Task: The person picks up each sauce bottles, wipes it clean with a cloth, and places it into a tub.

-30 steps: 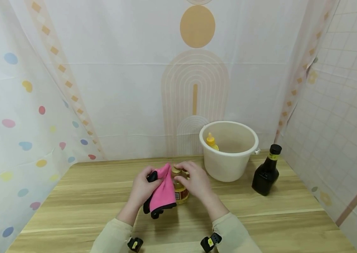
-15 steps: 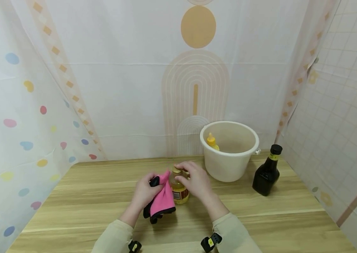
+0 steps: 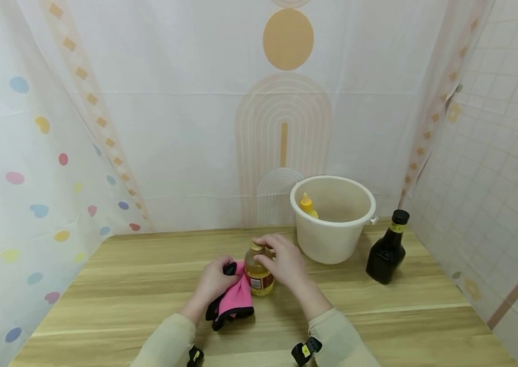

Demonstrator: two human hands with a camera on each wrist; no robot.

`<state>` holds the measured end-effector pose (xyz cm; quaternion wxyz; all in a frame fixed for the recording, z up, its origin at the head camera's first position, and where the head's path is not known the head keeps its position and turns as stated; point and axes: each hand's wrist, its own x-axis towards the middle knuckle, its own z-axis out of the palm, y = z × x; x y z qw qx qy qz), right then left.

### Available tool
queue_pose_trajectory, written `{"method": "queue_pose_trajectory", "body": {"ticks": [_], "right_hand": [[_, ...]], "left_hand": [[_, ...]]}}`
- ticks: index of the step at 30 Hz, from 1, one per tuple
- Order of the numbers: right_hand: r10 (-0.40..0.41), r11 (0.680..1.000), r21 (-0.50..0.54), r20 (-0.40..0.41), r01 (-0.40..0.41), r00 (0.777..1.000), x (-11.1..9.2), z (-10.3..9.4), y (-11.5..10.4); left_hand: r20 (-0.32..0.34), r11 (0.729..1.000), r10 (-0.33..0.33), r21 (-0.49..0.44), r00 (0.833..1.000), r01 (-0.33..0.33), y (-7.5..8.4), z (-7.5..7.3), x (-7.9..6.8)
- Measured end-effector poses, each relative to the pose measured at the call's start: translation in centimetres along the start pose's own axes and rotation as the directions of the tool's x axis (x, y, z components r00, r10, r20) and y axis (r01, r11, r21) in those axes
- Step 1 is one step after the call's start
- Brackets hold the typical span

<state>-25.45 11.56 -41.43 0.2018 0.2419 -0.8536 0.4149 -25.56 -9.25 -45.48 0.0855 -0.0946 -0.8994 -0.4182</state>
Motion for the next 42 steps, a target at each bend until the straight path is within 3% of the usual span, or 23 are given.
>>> {"method": "queue_pose_trajectory", "body": {"ticks": [4,7,11,16,20,26,33,42], "right_hand": [[-0.003,1.0,0.002,0.005,0.003,1.0,0.1,0.1,-0.1],[-0.003,1.0,-0.002,0.005,0.003,1.0,0.0,0.1,-0.1],[0.003,1.0,-0.005,-0.003,-0.003,1.0,-0.1,0.1,-0.1],[-0.006,1.0,-0.008,-0.014,0.006,1.0,0.0,-0.1,0.0],[-0.031,1.0,-0.002,-0.019,0.031,0.999,0.0,-0.1,-0.1],[-0.053,0.999,0.004,-0.026,0.053,0.998,-0.1,0.0,0.0],[-0.058,0.998,-0.007,-0.03,0.057,0.998,-0.1,0.2,0.2],[-0.042,0.999,-0.011,-0.029,0.042,0.999,-0.2,0.1,0.0]], "left_hand": [[0.068,1.0,0.009,0.015,0.998,-0.01,-0.2,-0.7,0.3],[0.077,0.999,0.018,0.041,0.997,-0.021,-0.1,-1.6,0.6],[0.022,1.0,-0.005,0.015,1.0,0.005,0.7,-3.1,0.9],[-0.082,0.991,-0.024,-0.132,0.996,0.013,3.0,-5.1,1.0],[-0.138,0.981,-0.024,-0.194,0.99,-0.003,4.8,-6.0,0.8],[-0.16,0.978,0.002,-0.206,0.987,-0.036,6.0,-5.2,0.7],[-0.096,0.991,0.038,-0.125,0.995,-0.05,5.9,-3.2,0.8],[-0.071,0.994,0.07,-0.078,0.995,-0.075,5.9,-2.7,0.4]]}}
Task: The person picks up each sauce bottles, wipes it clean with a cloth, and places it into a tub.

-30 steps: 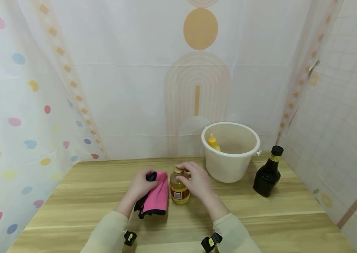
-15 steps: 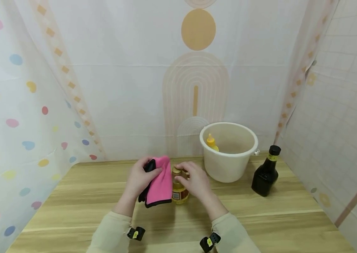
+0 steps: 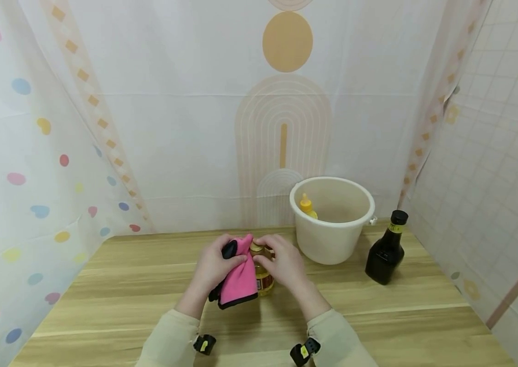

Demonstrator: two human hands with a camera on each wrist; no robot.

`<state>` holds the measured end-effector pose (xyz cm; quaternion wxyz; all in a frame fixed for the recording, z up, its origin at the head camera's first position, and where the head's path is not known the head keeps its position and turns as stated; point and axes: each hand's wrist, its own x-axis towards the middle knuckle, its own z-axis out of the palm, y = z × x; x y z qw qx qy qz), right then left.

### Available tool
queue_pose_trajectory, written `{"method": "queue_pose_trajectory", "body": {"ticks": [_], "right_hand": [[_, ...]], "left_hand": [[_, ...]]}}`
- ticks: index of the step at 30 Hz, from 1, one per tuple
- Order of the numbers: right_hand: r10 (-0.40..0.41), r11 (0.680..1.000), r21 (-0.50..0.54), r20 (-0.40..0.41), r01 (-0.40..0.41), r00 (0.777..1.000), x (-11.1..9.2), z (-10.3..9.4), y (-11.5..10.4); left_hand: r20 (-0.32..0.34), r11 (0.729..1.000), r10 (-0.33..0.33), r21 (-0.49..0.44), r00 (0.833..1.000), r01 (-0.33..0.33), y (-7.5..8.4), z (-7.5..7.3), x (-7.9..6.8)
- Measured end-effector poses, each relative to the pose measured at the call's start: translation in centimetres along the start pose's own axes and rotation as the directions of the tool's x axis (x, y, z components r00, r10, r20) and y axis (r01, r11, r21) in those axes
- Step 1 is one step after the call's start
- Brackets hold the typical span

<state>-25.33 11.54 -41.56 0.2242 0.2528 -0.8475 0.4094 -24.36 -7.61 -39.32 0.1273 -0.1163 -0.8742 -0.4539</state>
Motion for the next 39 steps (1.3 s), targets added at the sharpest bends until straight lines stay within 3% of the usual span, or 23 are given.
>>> {"method": "queue_pose_trajectory", "body": {"ticks": [24,39], "right_hand": [[0.042,0.999,-0.016,0.018,-0.042,0.999,0.1,0.0,-0.3],[0.051,0.995,-0.079,-0.009,-0.052,0.999,0.1,0.2,-1.0]], "left_hand": [[0.003,0.994,-0.054,-0.092,0.999,0.054,-2.4,0.3,-0.7],[0.022,0.996,-0.082,-0.037,0.996,0.083,-3.9,1.1,-1.2]]}}
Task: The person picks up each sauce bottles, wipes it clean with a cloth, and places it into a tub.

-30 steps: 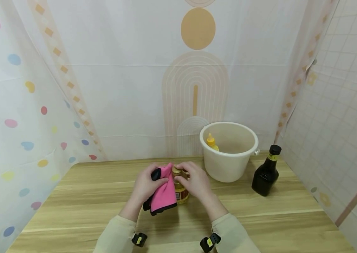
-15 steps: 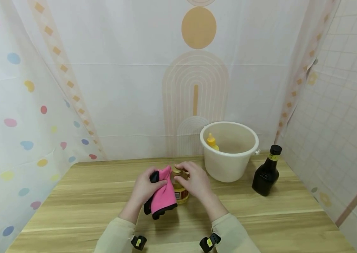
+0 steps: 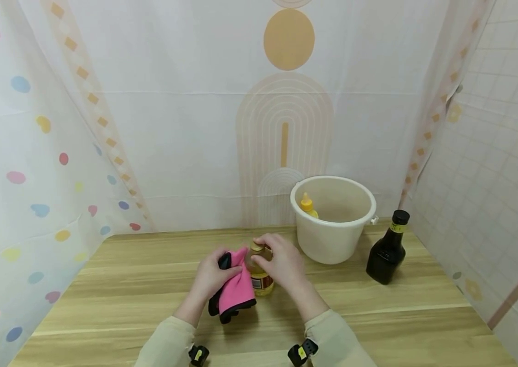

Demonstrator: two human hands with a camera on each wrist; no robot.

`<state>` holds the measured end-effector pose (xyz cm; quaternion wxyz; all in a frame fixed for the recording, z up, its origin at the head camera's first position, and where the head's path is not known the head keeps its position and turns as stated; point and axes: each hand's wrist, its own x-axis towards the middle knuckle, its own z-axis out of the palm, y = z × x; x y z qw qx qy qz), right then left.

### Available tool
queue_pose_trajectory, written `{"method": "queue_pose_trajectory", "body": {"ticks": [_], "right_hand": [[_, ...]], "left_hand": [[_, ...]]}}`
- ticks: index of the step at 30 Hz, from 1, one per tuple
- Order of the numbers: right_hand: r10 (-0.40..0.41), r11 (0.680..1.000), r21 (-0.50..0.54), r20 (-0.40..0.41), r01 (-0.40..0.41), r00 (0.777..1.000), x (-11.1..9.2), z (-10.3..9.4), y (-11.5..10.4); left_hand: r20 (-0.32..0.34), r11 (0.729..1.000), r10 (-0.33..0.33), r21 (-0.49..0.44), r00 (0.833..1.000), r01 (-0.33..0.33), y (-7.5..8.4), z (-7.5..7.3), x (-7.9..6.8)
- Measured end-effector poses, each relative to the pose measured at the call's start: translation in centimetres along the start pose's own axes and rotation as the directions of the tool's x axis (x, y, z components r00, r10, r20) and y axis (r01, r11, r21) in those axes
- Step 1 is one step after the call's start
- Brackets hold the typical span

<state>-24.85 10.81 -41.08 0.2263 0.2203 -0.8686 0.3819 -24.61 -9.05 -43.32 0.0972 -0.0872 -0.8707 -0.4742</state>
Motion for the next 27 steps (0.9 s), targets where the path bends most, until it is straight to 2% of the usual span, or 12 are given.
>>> {"method": "queue_pose_trajectory", "body": {"ticks": [11,18,23,27], "right_hand": [[-0.016,0.998,-0.064,-0.024,0.015,1.0,0.0,0.3,0.0],[-0.001,0.991,-0.132,-0.006,0.0,1.0,0.2,0.2,-0.2],[-0.014,0.99,-0.138,-0.015,0.012,1.0,0.2,0.3,-0.2],[-0.035,0.994,-0.107,-0.006,0.034,0.999,0.3,0.2,-0.1]], "left_hand": [[0.062,0.995,-0.003,0.097,0.998,-0.003,-1.4,0.9,-0.2],[0.1,0.988,-0.005,0.155,0.995,-0.01,-1.5,1.0,0.2],[0.126,0.987,-0.004,0.161,0.992,-0.016,-1.6,1.0,0.6],[0.13,0.99,-0.028,0.139,0.991,0.01,-1.9,0.7,0.6]]}}
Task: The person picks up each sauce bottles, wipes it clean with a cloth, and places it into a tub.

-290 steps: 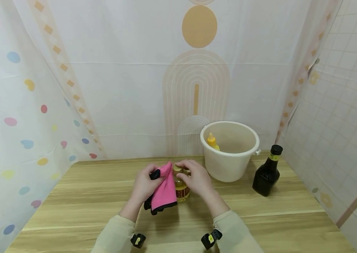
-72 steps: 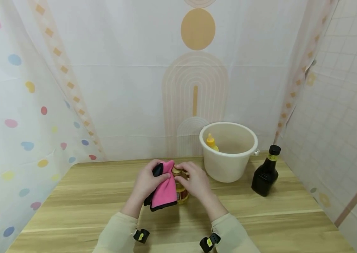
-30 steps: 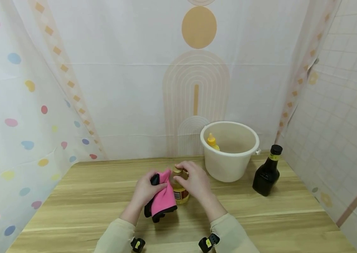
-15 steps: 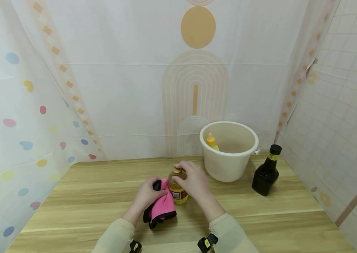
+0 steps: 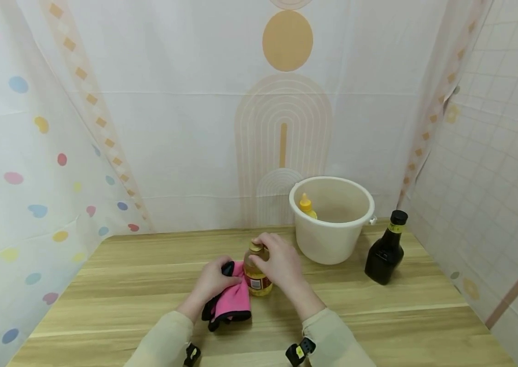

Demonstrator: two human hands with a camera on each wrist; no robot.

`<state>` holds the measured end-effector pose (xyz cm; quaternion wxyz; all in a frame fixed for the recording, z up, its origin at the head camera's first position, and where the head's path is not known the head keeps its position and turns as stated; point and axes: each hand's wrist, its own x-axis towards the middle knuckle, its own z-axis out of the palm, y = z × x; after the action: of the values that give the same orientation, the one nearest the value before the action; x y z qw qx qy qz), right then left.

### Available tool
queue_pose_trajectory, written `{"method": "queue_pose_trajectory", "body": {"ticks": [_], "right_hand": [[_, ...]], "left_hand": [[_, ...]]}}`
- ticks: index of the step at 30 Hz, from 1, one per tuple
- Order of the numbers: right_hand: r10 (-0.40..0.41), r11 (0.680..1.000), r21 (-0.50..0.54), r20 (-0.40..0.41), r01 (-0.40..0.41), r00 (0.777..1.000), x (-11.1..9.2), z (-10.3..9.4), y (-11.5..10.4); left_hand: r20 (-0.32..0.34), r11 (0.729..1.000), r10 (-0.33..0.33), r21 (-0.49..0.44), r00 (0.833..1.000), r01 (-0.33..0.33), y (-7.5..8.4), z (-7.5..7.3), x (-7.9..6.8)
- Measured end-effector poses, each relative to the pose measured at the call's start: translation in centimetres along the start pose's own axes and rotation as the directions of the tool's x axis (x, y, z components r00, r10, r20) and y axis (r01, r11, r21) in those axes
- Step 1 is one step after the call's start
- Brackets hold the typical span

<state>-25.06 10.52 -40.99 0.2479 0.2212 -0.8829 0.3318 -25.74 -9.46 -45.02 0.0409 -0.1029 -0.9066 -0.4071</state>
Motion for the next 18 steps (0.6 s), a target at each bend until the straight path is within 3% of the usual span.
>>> {"method": "queue_pose_trajectory", "body": {"ticks": [8,13,18], "right_hand": [[-0.011,0.974,0.228,0.119,-0.016,0.993,0.4,-0.7,0.8],[-0.074,0.946,0.323,0.194,0.008,0.978,0.8,-1.0,1.7],[-0.133,0.92,0.392,0.256,0.023,0.958,1.1,-1.1,2.6]], "left_hand": [[-0.085,0.991,-0.055,-0.123,0.995,0.044,0.3,-2.5,0.1],[-0.121,0.979,-0.055,-0.202,0.991,0.03,1.8,-4.5,0.3],[-0.121,0.975,-0.038,-0.223,0.992,0.01,3.7,-5.3,0.0]]}}
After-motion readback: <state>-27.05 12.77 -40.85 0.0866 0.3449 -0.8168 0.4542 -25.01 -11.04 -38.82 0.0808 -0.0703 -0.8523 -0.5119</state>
